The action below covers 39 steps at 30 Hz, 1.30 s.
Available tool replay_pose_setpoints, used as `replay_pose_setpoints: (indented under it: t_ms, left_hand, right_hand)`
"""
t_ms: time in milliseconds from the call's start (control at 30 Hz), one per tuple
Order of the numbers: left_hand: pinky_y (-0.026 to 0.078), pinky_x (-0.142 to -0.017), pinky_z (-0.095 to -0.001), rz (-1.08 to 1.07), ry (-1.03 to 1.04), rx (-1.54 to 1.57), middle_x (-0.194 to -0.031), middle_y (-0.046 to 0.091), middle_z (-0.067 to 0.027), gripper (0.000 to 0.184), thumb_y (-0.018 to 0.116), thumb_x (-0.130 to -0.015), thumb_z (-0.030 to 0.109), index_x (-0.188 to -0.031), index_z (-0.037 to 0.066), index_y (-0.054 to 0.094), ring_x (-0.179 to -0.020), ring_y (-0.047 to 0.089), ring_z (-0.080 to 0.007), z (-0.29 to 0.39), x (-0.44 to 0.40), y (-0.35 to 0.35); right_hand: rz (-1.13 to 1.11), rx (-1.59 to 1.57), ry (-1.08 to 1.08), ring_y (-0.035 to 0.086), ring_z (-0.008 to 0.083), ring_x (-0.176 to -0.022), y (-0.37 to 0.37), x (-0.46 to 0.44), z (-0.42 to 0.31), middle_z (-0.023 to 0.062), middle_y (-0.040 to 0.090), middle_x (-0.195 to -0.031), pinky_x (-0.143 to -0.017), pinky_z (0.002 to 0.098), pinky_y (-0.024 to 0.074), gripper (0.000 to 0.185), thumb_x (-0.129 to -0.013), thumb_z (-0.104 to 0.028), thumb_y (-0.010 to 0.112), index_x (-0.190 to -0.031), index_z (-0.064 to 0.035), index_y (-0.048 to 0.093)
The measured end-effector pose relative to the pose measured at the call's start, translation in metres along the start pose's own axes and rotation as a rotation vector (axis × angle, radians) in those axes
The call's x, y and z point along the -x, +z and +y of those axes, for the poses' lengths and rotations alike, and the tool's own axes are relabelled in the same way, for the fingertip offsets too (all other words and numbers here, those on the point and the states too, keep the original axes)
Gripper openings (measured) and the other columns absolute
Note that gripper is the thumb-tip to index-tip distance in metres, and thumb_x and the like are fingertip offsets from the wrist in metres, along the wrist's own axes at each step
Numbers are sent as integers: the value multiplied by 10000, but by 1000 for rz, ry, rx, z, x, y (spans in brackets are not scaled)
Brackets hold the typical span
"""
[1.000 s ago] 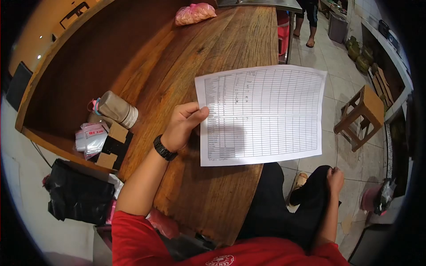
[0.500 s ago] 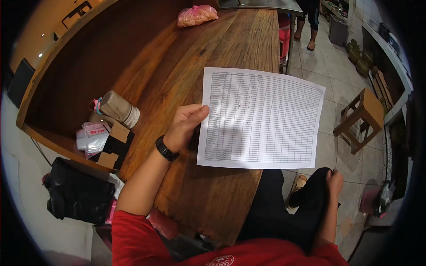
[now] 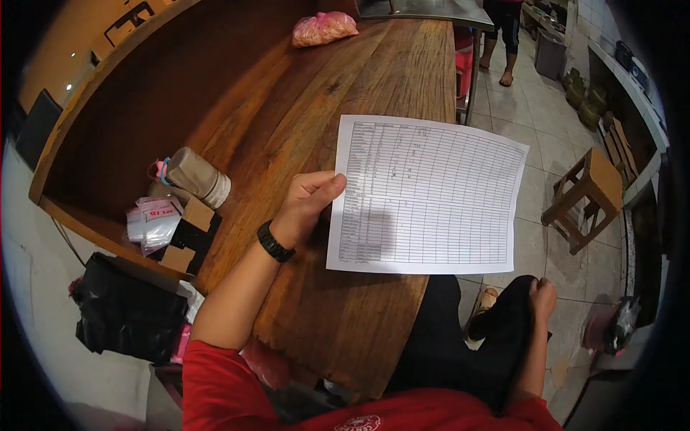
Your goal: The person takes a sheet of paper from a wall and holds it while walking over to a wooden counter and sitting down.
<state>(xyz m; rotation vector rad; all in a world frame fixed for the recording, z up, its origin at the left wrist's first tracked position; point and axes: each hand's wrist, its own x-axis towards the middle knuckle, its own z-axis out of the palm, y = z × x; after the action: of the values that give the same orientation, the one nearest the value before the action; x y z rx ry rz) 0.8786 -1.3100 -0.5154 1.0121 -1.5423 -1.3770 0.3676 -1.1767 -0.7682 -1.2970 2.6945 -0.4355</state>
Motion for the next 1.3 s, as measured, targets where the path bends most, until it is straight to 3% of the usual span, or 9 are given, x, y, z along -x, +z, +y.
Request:
replay_pose_setpoints:
  t_ms: [133, 433, 1300]
  left_hand:
    - [435, -642, -212, 27, -3, -2, -888, 678, 27, 372, 590, -1024, 330, -1121, -8, 710, -746, 563, -33, -1, 0, 2]
    - [485, -805, -255, -12, -7, 19, -1001, 711, -21, 345, 583, -1031, 288, -1109, -27, 703, -891, 619, -78, 4, 0, 3]
    - [478, -881, -277, -37, 15, 11, -1066, 711, -46, 394, 593, -1022, 325, -1158, -31, 693, -967, 625, -103, 5, 0, 4]
  right_hand:
    - [27, -16, -14, 660, 462, -826, 5, -2, 4, 273, 673, -829, -718, 493, 516, 296, -893, -241, 647, -857, 52, 676]
    - [26, -22, -27, 653, 473, -840, 2, -1, 4, 293, 663, -834, -730, 516, 509, 282, -885, -227, 643, -858, 51, 678]
    - [34, -12, -46, 664, 459, -814, 6, -3, 8, 272, 672, -828, -704, 511, 517, 280, -890, -223, 643, -813, 46, 656]
